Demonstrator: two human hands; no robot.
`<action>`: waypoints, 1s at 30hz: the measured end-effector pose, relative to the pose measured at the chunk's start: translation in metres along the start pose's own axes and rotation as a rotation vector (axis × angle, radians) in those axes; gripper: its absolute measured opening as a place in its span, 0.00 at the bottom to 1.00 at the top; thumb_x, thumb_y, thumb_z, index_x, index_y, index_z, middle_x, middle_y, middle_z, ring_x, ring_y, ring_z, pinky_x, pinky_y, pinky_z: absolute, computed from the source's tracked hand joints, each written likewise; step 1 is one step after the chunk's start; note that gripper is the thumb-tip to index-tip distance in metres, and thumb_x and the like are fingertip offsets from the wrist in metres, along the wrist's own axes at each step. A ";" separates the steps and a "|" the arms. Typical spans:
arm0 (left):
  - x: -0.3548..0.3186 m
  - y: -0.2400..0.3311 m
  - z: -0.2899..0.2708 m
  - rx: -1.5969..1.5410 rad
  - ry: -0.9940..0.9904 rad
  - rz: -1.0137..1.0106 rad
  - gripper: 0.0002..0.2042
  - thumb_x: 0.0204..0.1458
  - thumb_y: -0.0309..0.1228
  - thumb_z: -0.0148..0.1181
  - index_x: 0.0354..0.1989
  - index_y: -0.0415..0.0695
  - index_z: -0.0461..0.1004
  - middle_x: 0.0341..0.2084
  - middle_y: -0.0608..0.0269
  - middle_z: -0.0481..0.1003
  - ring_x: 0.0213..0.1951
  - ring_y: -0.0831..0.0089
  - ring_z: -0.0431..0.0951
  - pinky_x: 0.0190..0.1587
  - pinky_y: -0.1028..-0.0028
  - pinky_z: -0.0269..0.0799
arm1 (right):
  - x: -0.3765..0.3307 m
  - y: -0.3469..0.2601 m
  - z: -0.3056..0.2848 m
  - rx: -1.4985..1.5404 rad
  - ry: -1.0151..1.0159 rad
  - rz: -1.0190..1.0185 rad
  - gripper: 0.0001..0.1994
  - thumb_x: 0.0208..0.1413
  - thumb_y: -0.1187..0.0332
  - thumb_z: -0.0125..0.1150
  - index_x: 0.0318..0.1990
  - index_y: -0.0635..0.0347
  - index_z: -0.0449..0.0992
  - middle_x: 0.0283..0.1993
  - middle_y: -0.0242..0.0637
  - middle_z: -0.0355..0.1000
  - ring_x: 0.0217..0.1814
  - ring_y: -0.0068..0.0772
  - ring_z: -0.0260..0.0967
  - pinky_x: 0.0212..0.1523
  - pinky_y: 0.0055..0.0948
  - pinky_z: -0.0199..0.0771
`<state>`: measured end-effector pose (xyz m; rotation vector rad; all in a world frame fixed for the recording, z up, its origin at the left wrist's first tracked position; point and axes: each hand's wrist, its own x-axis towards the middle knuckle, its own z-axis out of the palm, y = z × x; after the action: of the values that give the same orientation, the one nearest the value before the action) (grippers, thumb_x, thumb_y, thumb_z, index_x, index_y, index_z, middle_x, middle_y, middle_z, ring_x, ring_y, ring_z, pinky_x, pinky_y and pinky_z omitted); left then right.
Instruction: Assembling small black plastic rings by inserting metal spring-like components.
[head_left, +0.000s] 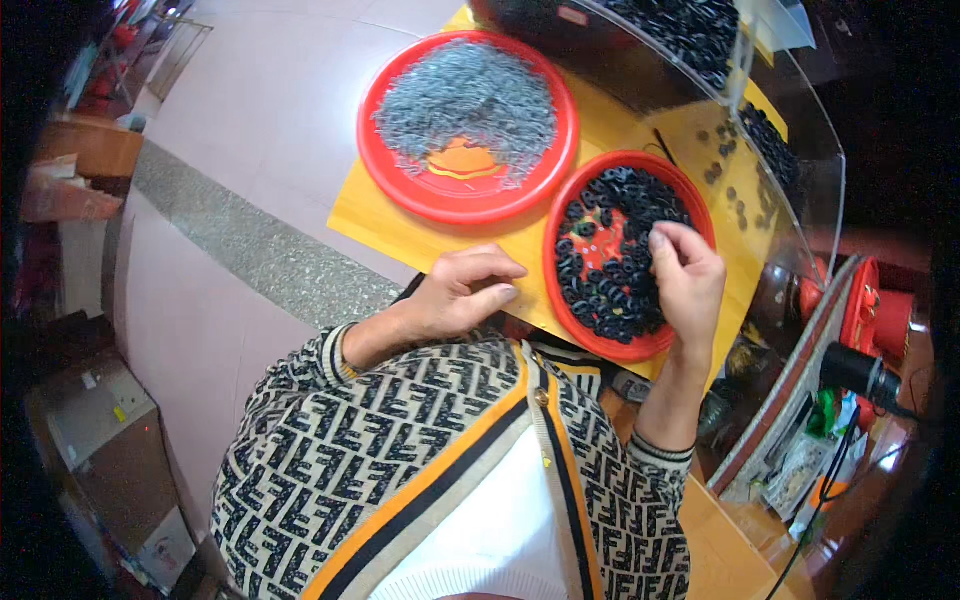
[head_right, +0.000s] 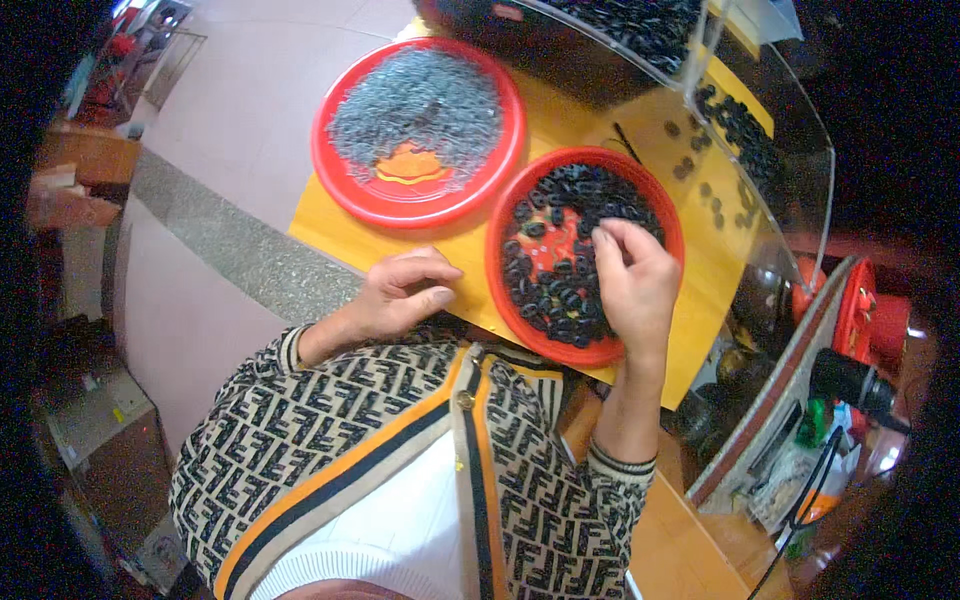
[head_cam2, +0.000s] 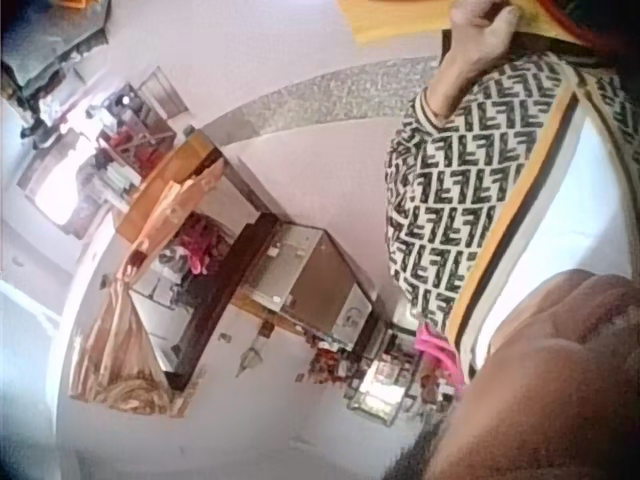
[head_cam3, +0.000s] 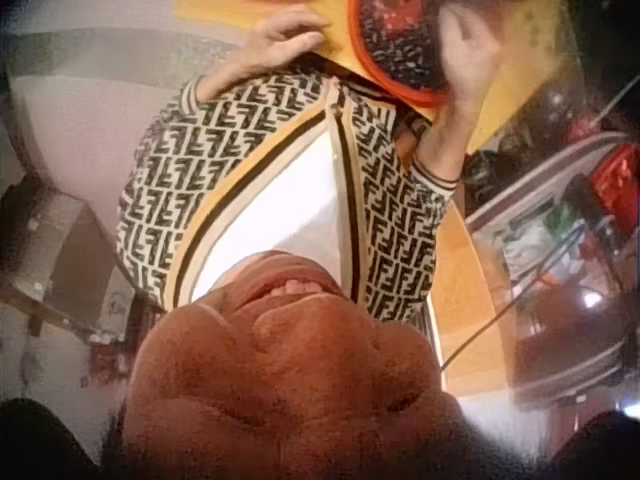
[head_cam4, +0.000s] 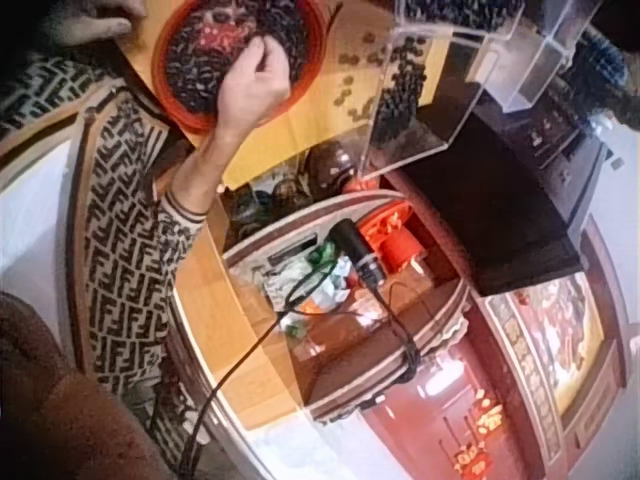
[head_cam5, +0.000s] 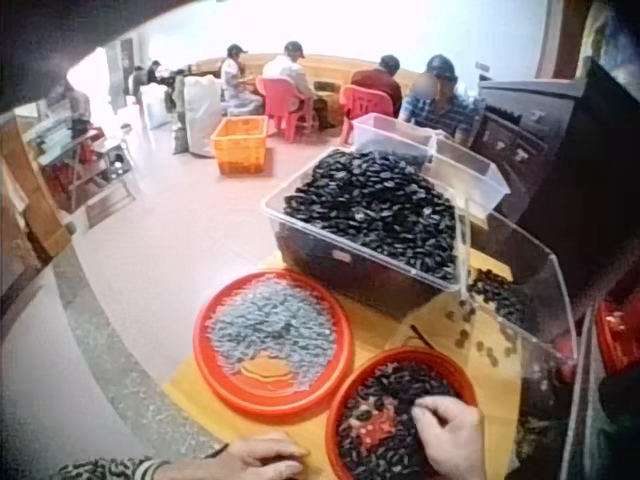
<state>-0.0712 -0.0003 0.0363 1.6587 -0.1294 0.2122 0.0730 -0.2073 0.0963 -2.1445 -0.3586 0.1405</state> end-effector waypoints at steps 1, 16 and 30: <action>0.002 -0.001 0.001 -0.017 -0.011 0.021 0.07 0.44 0.20 0.53 0.33 0.33 0.70 0.23 0.58 0.70 0.27 0.72 0.71 0.29 0.76 0.66 | -0.003 0.003 0.002 -0.089 0.032 -0.086 0.06 0.46 0.73 0.57 0.31 0.67 0.74 0.24 0.37 0.70 0.23 0.26 0.67 0.26 0.23 0.66; 0.073 -0.007 -0.074 0.911 -0.211 0.099 0.03 0.33 0.21 0.52 0.19 0.38 0.69 0.22 0.53 0.68 0.31 0.56 0.69 0.33 0.65 0.66 | -0.012 0.009 0.006 -0.348 0.052 -0.225 0.06 0.43 0.74 0.58 0.29 0.66 0.73 0.27 0.47 0.69 0.28 0.43 0.68 0.31 0.32 0.67; 0.067 0.000 -0.071 0.976 -0.148 0.256 0.06 0.34 0.20 0.51 0.23 0.37 0.64 0.22 0.52 0.67 0.31 0.56 0.69 0.35 0.64 0.65 | -0.007 0.006 0.015 -0.448 0.043 -0.322 0.04 0.42 0.73 0.58 0.27 0.63 0.74 0.27 0.44 0.68 0.28 0.45 0.67 0.30 0.35 0.67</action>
<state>-0.0101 0.0730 0.0573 2.6321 -0.3965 0.3826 0.0639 -0.2012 0.0829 -2.4852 -0.7612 -0.1869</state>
